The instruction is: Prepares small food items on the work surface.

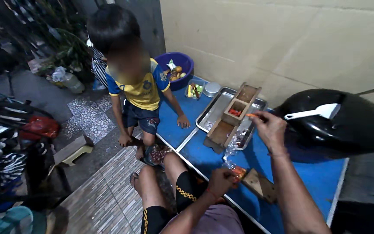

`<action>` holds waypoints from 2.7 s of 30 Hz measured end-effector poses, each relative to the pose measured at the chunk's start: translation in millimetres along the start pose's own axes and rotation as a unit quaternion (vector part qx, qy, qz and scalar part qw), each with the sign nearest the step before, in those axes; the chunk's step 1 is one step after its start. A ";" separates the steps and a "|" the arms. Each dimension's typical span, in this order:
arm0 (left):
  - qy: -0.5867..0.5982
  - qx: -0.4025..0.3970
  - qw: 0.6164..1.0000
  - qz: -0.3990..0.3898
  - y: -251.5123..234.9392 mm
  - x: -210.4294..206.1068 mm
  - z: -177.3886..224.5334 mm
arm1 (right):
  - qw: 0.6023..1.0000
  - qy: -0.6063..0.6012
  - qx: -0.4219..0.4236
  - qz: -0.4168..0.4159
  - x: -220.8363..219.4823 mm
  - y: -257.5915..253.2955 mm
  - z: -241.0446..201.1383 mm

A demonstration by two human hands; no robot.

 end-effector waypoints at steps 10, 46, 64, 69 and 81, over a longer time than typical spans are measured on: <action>0.085 0.033 0.996 0.021 1.1 10.1 -4.2 | 0.994 -0.031 -0.053 -0.090 -24.6 -11.2 14.8; 0.083 -0.015 0.990 0.109 4.3 13.3 0.5 | 0.929 -0.267 -0.228 -0.114 -33.9 184.8 17.9; 0.088 -0.067 0.985 0.134 9.0 16.9 9.7 | 0.891 -0.327 -0.283 -0.141 -55.3 195.1 49.5; 0.302 0.095 0.943 0.106 4.5 19.3 -13.1 | 0.872 -0.360 -0.293 -0.157 -56.4 193.3 45.2; 0.243 0.068 0.961 0.117 2.1 19.4 -21.2 | 0.889 -0.359 -0.249 -0.133 -57.5 187.7 37.8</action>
Point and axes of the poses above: each hand's wrist, its own y-axis away from the middle knuckle, its own x-axis out of the back of the hand, z = x × y, the point moved 6 cm from there along -y, towards the middle knuckle, and after that the axes turned 1 degree about y, right-handed, at the moved point
